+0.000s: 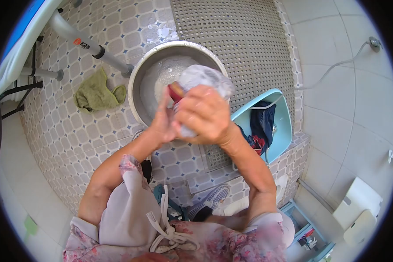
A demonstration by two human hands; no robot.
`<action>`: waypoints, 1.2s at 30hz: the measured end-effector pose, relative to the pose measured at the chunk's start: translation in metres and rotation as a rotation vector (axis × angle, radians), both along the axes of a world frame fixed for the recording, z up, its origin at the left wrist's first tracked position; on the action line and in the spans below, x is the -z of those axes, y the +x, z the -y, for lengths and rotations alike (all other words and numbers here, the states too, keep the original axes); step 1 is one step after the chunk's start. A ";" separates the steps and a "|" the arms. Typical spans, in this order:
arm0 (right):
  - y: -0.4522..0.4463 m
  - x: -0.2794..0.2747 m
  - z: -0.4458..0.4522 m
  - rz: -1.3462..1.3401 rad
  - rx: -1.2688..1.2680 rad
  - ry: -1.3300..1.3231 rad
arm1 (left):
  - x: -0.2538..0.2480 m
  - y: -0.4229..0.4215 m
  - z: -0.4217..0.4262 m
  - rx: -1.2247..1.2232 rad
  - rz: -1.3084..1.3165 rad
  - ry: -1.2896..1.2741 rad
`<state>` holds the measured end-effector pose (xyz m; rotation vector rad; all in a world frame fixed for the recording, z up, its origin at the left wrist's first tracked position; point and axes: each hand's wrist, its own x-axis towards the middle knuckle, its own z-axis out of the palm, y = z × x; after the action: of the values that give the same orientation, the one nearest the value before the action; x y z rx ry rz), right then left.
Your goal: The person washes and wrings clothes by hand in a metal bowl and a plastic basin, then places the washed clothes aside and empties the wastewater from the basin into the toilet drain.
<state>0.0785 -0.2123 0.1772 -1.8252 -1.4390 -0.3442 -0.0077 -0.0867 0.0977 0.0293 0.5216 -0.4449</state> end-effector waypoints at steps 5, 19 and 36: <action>-0.034 0.002 -0.020 -0.046 -0.372 0.072 | 0.009 -0.002 -0.020 -0.100 0.037 -0.090; -0.075 0.008 -0.015 -0.420 0.086 0.532 | 0.018 -0.011 -0.039 -0.180 0.312 -0.070; -0.049 0.050 -0.002 -1.853 0.178 1.065 | -0.062 0.012 -0.046 -0.237 0.776 1.069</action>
<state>0.0292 -0.2107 0.1272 -0.6544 0.2754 0.4212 0.0041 -0.0411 0.1602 1.1138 -0.0610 0.1354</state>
